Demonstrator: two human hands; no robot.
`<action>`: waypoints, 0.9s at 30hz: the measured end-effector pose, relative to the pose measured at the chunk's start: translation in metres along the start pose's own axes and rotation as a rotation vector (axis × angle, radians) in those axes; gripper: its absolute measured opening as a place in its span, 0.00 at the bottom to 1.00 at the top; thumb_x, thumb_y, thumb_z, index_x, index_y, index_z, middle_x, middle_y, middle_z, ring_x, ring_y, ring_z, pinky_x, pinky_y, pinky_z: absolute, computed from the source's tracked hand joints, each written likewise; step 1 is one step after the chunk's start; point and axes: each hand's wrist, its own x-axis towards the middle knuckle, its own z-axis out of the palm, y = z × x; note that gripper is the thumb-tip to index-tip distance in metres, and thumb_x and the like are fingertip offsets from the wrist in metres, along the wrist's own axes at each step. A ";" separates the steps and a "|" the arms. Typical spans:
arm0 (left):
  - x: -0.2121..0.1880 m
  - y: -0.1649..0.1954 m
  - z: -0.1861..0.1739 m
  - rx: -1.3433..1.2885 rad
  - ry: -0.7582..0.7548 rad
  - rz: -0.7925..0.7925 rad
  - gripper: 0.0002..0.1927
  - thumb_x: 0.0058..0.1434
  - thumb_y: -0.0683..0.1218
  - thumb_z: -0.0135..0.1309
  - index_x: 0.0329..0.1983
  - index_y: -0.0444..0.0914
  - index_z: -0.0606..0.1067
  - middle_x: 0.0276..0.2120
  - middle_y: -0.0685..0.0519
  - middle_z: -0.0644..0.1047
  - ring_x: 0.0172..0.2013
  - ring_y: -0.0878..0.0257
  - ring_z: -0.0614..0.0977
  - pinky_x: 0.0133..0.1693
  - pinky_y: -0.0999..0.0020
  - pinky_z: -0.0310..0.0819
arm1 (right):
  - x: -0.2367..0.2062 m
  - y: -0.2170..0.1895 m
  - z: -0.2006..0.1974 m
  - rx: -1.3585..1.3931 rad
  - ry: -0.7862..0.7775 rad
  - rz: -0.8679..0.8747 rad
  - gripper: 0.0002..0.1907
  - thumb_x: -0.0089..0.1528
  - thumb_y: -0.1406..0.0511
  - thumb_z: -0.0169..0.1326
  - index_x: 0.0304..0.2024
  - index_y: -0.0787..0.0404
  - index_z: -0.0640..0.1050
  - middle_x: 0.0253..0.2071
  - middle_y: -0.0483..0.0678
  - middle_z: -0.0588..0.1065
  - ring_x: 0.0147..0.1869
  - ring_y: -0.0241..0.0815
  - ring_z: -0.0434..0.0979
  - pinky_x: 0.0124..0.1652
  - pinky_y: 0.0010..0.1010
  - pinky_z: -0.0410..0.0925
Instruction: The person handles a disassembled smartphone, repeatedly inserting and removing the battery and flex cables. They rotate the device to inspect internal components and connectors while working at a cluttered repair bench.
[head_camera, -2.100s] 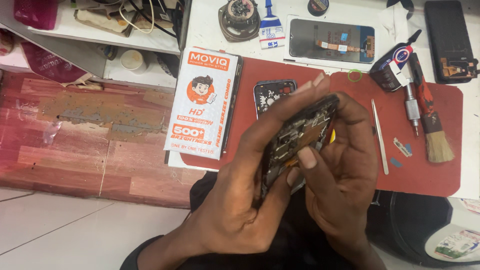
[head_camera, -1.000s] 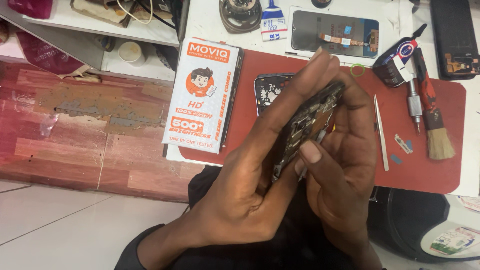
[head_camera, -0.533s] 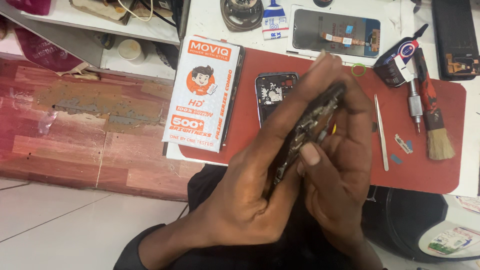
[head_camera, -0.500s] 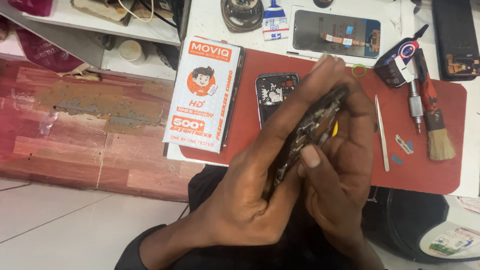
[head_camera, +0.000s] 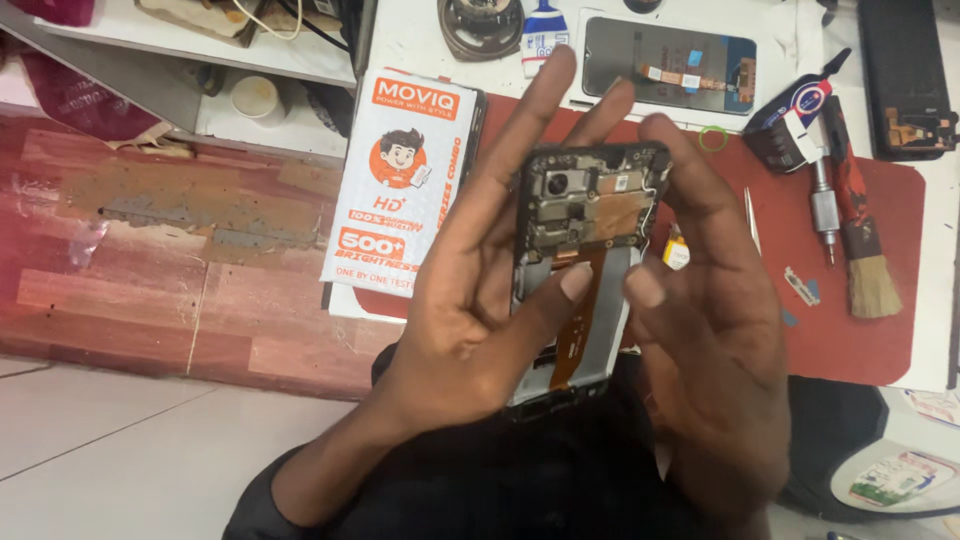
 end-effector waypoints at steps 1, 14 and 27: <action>0.000 -0.001 -0.003 0.008 0.013 -0.023 0.44 0.63 0.26 0.43 0.78 0.37 0.40 0.78 0.39 0.53 0.73 0.52 0.63 0.75 0.60 0.59 | -0.002 -0.001 -0.002 -0.005 -0.044 -0.006 0.37 0.65 0.73 0.50 0.75 0.68 0.56 0.71 0.55 0.65 0.67 0.40 0.74 0.63 0.32 0.70; -0.014 0.032 -0.066 -0.119 0.498 0.268 0.41 0.62 0.28 0.43 0.77 0.35 0.46 0.65 0.34 0.67 0.57 0.39 0.78 0.53 0.41 0.83 | 0.008 0.014 -0.080 -1.224 0.360 0.224 0.18 0.64 0.59 0.62 0.52 0.64 0.82 0.40 0.51 0.82 0.36 0.43 0.82 0.34 0.34 0.72; -0.010 -0.032 -0.043 -0.125 0.339 0.160 0.38 0.69 0.30 0.50 0.80 0.31 0.51 0.62 0.39 0.74 0.62 0.55 0.79 0.65 0.55 0.78 | 0.005 0.031 -0.086 -1.410 0.377 0.023 0.28 0.55 0.55 0.71 0.49 0.65 0.77 0.43 0.54 0.76 0.40 0.46 0.79 0.38 0.41 0.72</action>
